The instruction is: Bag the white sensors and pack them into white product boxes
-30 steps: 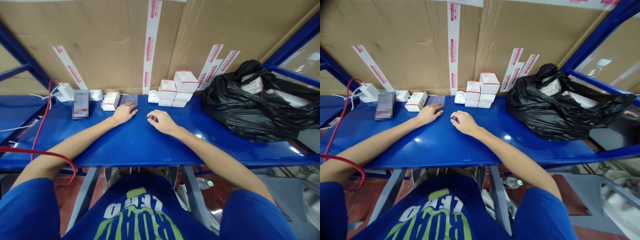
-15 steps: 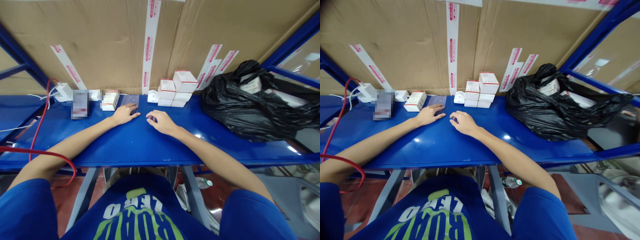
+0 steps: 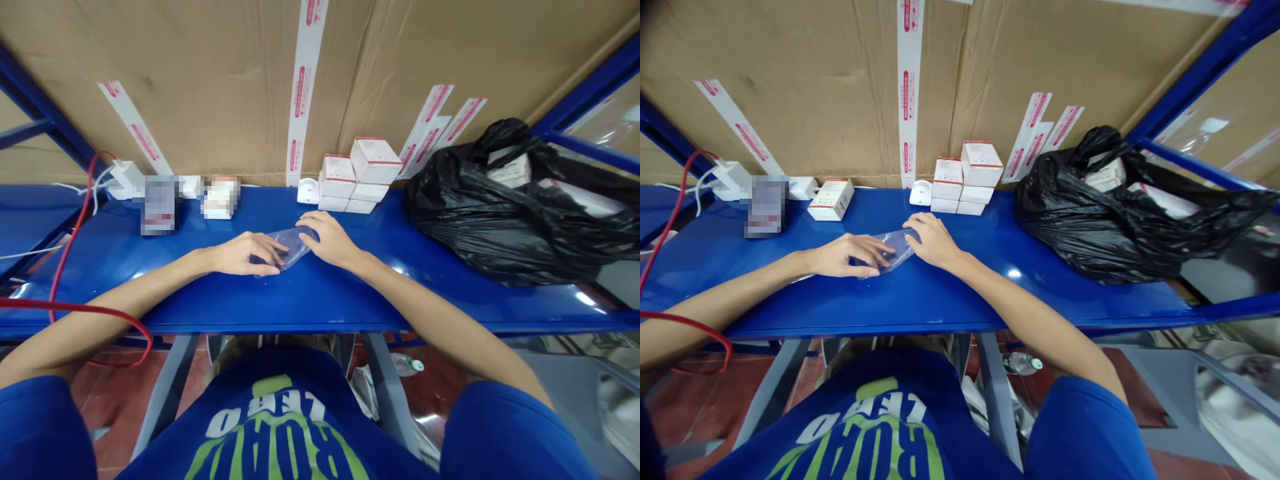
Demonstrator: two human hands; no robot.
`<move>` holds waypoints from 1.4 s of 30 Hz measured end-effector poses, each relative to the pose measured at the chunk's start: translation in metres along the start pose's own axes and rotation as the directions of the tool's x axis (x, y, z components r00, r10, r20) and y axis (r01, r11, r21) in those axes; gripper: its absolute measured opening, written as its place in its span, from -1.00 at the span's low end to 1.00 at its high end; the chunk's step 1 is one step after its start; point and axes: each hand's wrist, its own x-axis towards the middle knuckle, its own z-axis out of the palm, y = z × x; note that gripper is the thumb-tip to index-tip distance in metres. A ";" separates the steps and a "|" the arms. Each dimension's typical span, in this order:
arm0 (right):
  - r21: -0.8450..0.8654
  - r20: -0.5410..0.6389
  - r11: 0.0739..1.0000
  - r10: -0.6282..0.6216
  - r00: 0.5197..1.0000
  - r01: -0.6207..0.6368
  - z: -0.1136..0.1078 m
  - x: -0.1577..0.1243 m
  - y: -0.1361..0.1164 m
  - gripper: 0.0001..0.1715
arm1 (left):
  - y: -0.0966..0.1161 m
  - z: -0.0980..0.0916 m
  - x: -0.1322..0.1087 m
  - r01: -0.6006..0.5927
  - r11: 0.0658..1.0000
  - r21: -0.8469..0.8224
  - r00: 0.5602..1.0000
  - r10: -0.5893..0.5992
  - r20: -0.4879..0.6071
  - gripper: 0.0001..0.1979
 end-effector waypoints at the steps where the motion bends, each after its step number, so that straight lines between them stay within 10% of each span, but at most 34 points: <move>1: -0.011 0.017 1.000 -0.007 1.000 0.007 0.000 -0.001 -0.001 -0.71 | -0.002 -0.001 -0.001 0.014 0.999 0.030 0.999 -0.012 -0.050 -0.63; 7: -0.065 0.115 0.998 0.004 0.993 0.003 -0.006 -0.003 -0.006 -0.71 | -0.013 -0.001 -0.005 0.209 0.906 0.368 0.966 -0.134 -0.220 -0.47; 22: -0.135 0.339 0.986 -0.044 0.940 0.094 0.005 -0.009 -0.016 -0.37 | -0.040 -0.018 -0.012 0.152 0.892 0.426 0.972 -0.213 0.099 -0.36; 27: -0.318 0.084 0.945 -0.054 0.995 0.078 -0.023 0.008 -0.014 -0.45 | -0.027 0.001 -0.006 0.226 0.882 0.414 0.974 -0.210 -0.085 -0.33; 36: -0.617 -0.138 0.770 0.095 0.986 -0.161 -0.066 0.063 0.004 -0.48 | -0.017 0.022 0.000 0.331 0.867 0.372 0.933 -0.359 0.005 -0.23; 42: -0.474 -0.354 0.691 0.418 0.837 -0.545 -0.100 0.070 0.001 -0.38 | -0.020 0.021 -0.001 0.333 0.868 0.369 0.933 -0.359 0.003 -0.23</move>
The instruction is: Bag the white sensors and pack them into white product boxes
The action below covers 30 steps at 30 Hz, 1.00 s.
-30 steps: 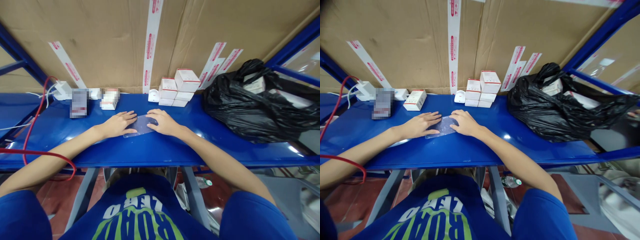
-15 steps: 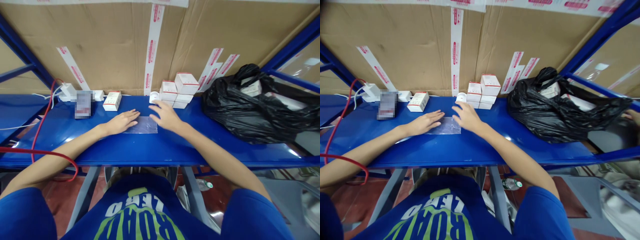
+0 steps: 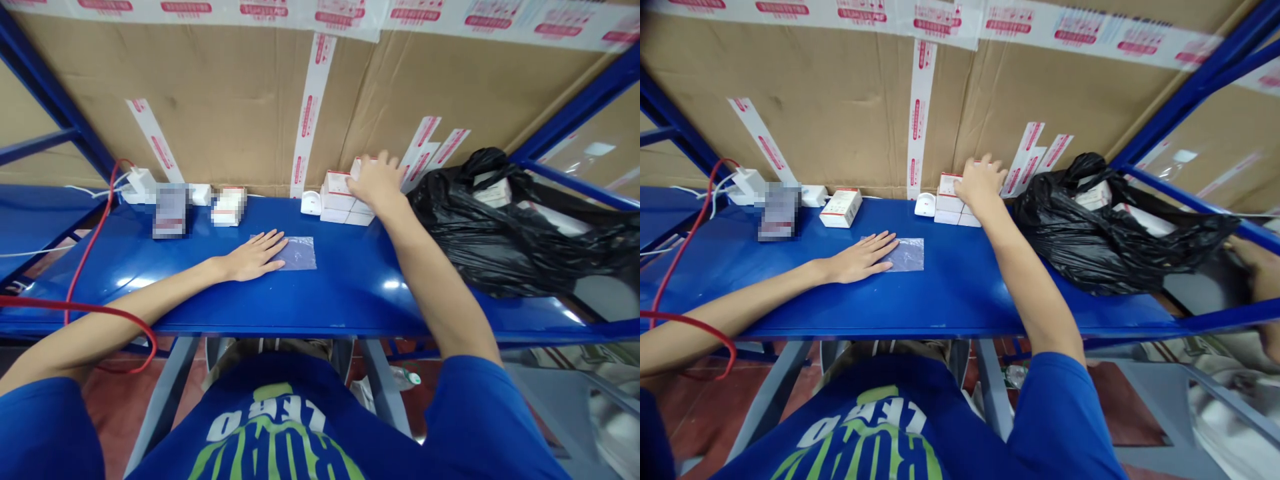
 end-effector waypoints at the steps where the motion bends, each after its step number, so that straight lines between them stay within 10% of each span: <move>1: 0.012 0.050 0.998 0.060 0.997 -0.060 -0.005 0.002 0.003 -0.35 | 0.000 0.000 0.000 -0.002 1.000 0.000 1.000 0.002 0.001 -0.23; 7: 0.062 0.133 0.996 0.049 0.990 -0.057 -0.034 -0.016 -0.003 -0.34 | 0.003 0.000 -0.002 -0.003 1.000 0.016 1.000 0.003 0.000 -0.24; 12: 0.014 0.180 0.982 -0.189 0.965 0.190 -0.038 -0.085 -0.038 -0.26 | 0.000 -0.012 -0.002 -0.026 1.000 0.010 1.000 0.026 -0.017 -0.22; 19: -0.031 0.482 0.893 -0.381 0.789 0.450 -0.014 -0.147 -0.053 -0.24 | -0.027 -0.042 -0.011 -0.077 0.997 -0.009 0.995 0.077 0.066 -0.28; 23: 0.050 0.465 0.861 -0.469 0.751 0.506 -0.008 -0.119 -0.029 -0.30 | -0.032 -0.046 -0.012 -0.069 0.998 -0.012 0.990 0.070 0.122 -0.31; 30: 0.481 0.399 0.589 -0.807 0.436 0.649 0.013 -0.074 -0.001 -0.28 | -0.036 -0.042 -0.012 -0.092 0.996 -0.008 0.994 0.093 0.060 -0.38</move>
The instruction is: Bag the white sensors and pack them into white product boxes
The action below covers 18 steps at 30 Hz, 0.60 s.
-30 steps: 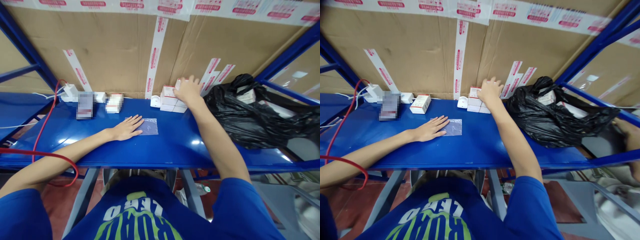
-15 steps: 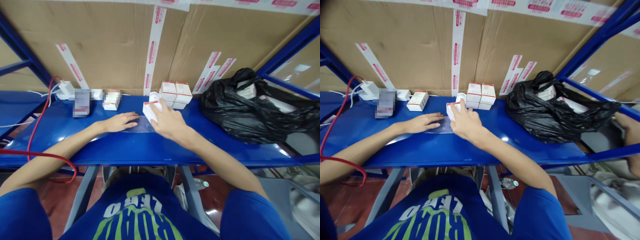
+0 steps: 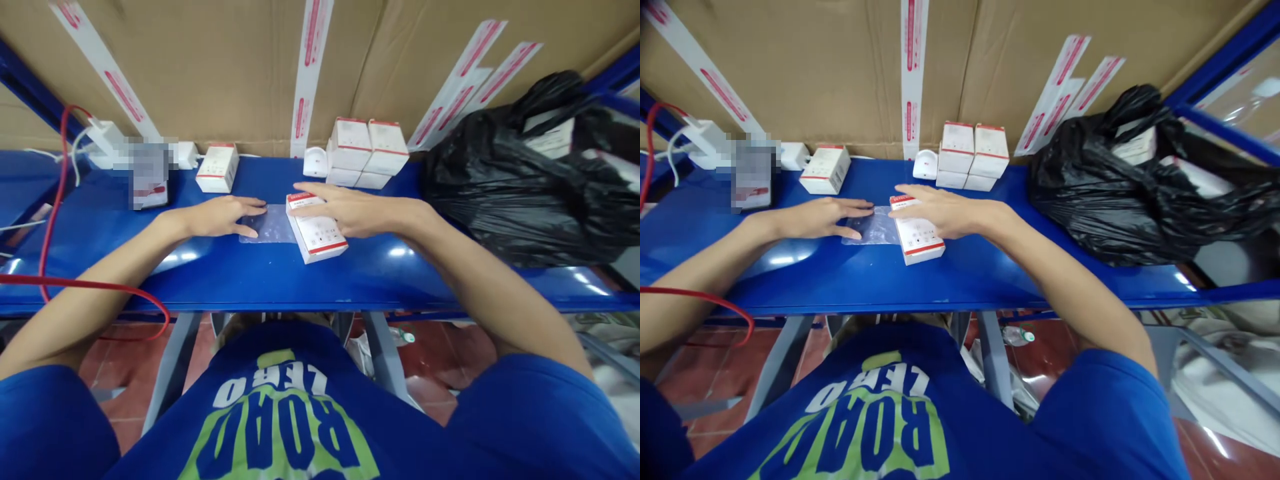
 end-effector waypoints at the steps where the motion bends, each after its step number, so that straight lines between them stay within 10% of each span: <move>1: 0.033 0.007 0.999 -0.012 1.000 0.012 0.001 0.001 0.001 -0.29 | -0.001 0.001 0.000 0.005 1.000 0.006 1.000 -0.005 -0.007 -0.38; 11: 0.015 -0.061 0.999 0.045 0.997 -0.044 -0.007 0.013 -0.022 -0.14 | 0.002 -0.002 0.003 0.058 0.993 -0.100 0.989 -0.071 -0.132 -0.47; 18: -0.025 -0.212 0.958 0.274 0.938 -0.285 0.020 0.048 -0.050 -0.22 | 0.016 -0.006 0.005 0.031 0.919 -0.394 0.686 -0.306 -0.660 -0.58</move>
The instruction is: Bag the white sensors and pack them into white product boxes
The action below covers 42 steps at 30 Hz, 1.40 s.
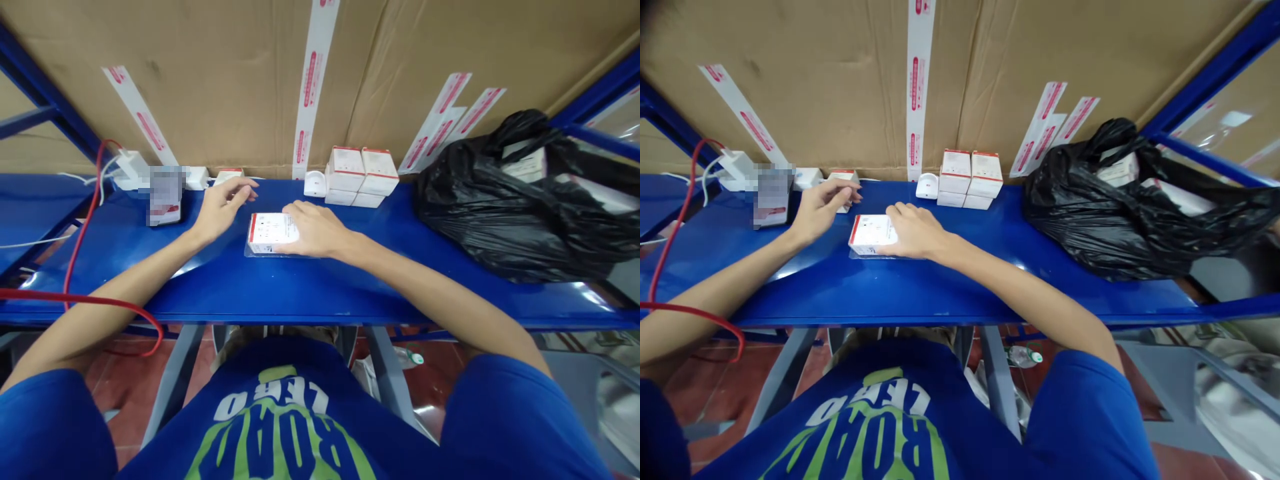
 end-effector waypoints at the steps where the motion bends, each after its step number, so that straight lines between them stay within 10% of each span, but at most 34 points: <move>1: 0.020 -0.003 1.000 0.009 1.000 -0.009 0.005 0.003 -0.003 -0.20 | 0.003 0.000 -0.002 -0.016 1.000 0.003 0.999 0.016 -0.028 -0.58; 5: 0.095 0.028 0.995 -0.017 0.999 0.015 0.013 0.007 -0.001 -0.02 | 0.016 0.000 -0.010 -0.112 0.987 0.115 0.994 0.113 -0.003 -0.51; 13: 0.197 0.001 0.980 -0.039 0.999 0.038 0.008 -0.026 0.045 -0.08 | 0.014 0.021 -0.019 -0.383 0.882 0.275 0.842 0.211 0.496 -0.12; 22: 0.207 -0.107 0.975 -0.061 0.992 0.082 0.007 -0.033 0.063 -0.28 | 0.013 0.022 -0.020 -0.387 0.862 0.326 0.837 0.180 0.517 -0.09; 30: 0.616 -0.222 0.786 0.119 0.968 0.045 0.014 -0.034 0.040 -0.89 | 0.012 0.023 -0.020 -0.387 0.865 0.319 0.840 0.188 0.510 -0.10; 37: 0.703 0.074 0.704 0.071 0.995 -0.102 0.013 -0.034 0.035 -0.75 | 0.014 0.023 -0.020 -0.366 0.873 0.323 0.846 0.167 0.506 -0.13; 42: 0.693 0.028 0.719 0.054 0.998 -0.058 0.014 -0.035 0.032 -0.56 | 0.014 0.019 -0.019 -0.392 0.865 0.313 0.851 0.212 0.480 -0.12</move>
